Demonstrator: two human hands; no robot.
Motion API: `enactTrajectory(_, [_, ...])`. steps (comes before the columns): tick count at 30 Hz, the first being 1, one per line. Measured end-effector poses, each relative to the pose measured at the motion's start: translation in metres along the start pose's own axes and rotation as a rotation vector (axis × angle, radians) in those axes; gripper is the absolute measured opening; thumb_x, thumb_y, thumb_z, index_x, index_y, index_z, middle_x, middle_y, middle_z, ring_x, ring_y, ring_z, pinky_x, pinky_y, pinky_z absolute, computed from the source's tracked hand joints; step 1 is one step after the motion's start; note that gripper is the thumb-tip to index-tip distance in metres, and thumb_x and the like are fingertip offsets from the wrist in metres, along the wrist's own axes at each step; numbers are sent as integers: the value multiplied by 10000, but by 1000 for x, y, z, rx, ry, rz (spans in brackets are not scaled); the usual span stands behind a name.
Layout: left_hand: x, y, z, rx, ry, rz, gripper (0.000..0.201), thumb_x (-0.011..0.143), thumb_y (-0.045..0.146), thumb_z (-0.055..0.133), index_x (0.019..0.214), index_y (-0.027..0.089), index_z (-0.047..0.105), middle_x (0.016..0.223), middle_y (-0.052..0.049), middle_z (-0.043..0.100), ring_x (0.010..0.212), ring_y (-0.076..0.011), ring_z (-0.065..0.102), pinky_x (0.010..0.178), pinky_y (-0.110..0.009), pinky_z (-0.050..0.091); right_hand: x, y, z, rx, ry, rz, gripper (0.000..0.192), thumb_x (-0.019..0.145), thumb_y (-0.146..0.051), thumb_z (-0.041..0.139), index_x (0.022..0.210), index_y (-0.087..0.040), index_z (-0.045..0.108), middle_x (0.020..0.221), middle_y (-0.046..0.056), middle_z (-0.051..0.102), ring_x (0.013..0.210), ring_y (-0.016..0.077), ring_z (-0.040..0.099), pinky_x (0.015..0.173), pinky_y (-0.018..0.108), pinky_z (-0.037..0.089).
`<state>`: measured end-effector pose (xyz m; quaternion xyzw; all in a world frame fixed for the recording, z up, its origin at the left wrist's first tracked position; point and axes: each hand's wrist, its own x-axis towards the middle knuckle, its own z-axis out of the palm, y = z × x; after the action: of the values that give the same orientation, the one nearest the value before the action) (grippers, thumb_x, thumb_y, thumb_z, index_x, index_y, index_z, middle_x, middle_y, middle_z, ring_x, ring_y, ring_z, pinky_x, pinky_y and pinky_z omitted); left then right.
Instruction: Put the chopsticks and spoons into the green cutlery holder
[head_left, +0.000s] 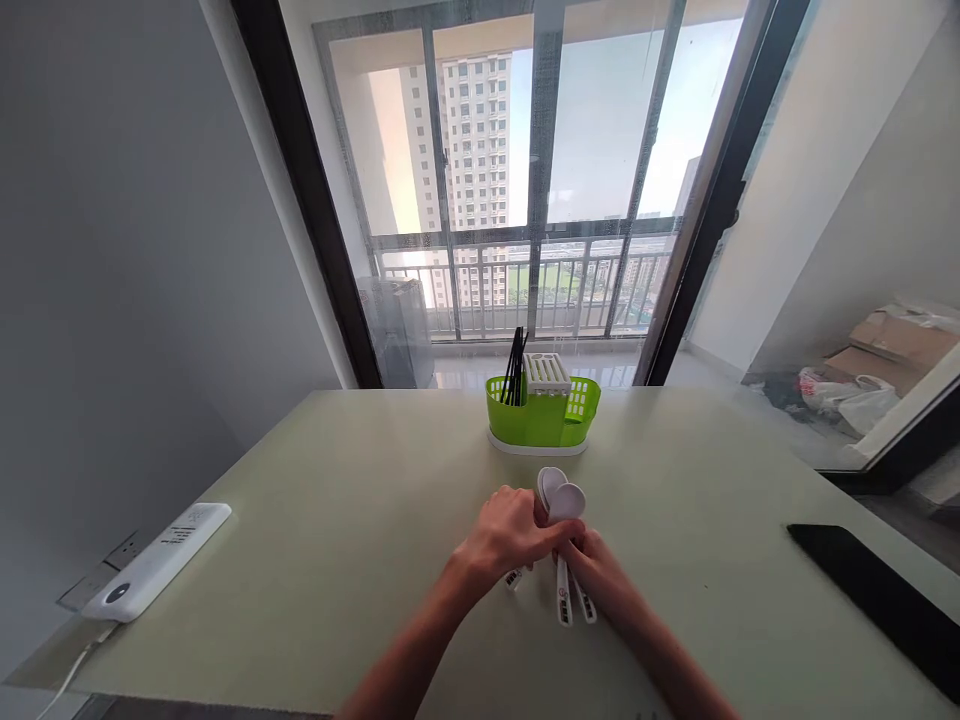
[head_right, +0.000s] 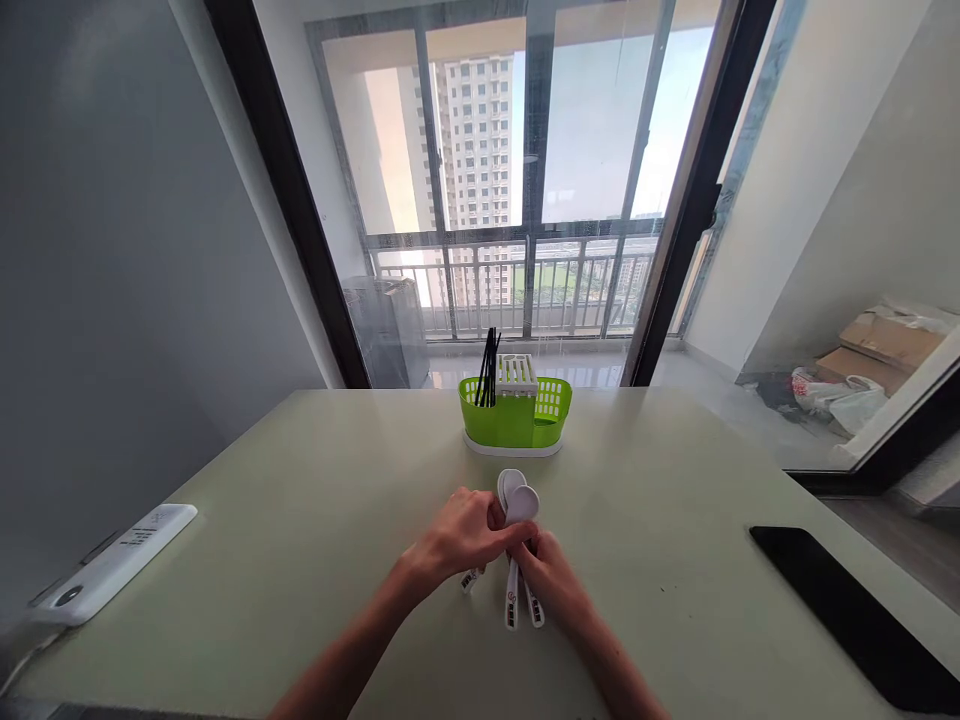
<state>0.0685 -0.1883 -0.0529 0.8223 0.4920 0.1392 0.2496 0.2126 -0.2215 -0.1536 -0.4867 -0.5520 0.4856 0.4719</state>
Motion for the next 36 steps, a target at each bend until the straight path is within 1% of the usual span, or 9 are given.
enactTrajectory(5, [-1,3,4,79,44,-28,607,903,670,481,684,172,752,634,-120,726,594,-229,667,572,-296,411,-1,-2,2,76,-45,39,681,762,-832,562,705,-155,600,611,-7,503,586,128,430,543,252,330])
enactTrajectory(9, [-2,0,6,-6,82,-8,566,916,645,487,700,178,723,619,-79,704,548,-188,634,543,-271,392,-3,-8,1,129,-87,42,631,807,-782,569,786,-154,618,655,-8,533,601,124,436,557,248,340])
enactTrajectory(14, [-3,-6,2,-153,269,5,500,917,610,516,690,187,658,600,-23,668,520,-135,579,524,-236,389,-6,-13,0,173,-71,97,591,790,-770,601,773,-179,585,640,-30,497,584,118,426,539,243,324])
enactTrajectory(17, [-1,-12,-11,-294,397,-18,508,942,619,473,712,192,626,515,14,592,438,-117,530,481,-226,392,-7,-10,-1,176,-36,112,568,794,-752,614,727,-194,534,629,-39,462,572,111,409,530,239,319])
enactTrajectory(20, [5,-19,-37,-399,502,-33,514,929,648,486,747,192,638,465,39,529,362,-114,497,417,-223,376,-6,-7,-1,124,25,90,565,802,-745,610,678,-212,466,601,-58,381,549,100,348,518,240,287])
enactTrajectory(24, [19,-26,-79,-391,647,31,521,945,644,471,790,181,654,621,6,658,374,-103,552,431,-223,412,-5,-11,0,69,43,66,598,785,-793,573,664,-225,432,596,-66,330,535,100,303,509,249,272])
enactTrajectory(28, [43,-30,-111,-236,733,129,475,1011,563,402,829,182,620,670,-1,690,422,-101,594,523,-228,461,-7,-21,1,33,38,49,614,771,-819,552,654,-229,428,593,-61,330,536,106,309,514,255,270])
enactTrajectory(31, [65,-33,-119,-147,741,212,371,1046,482,368,935,188,567,770,-4,711,438,-90,596,546,-229,461,-7,-23,2,22,42,45,619,769,-827,541,649,-232,420,584,-59,332,538,109,307,513,256,268])
enactTrajectory(36, [98,-41,-111,10,644,292,272,1050,439,400,1079,195,516,884,-16,740,470,-96,615,563,-228,437,-5,-16,2,50,14,27,596,807,-788,544,670,-222,419,629,-58,306,578,103,274,523,246,253])
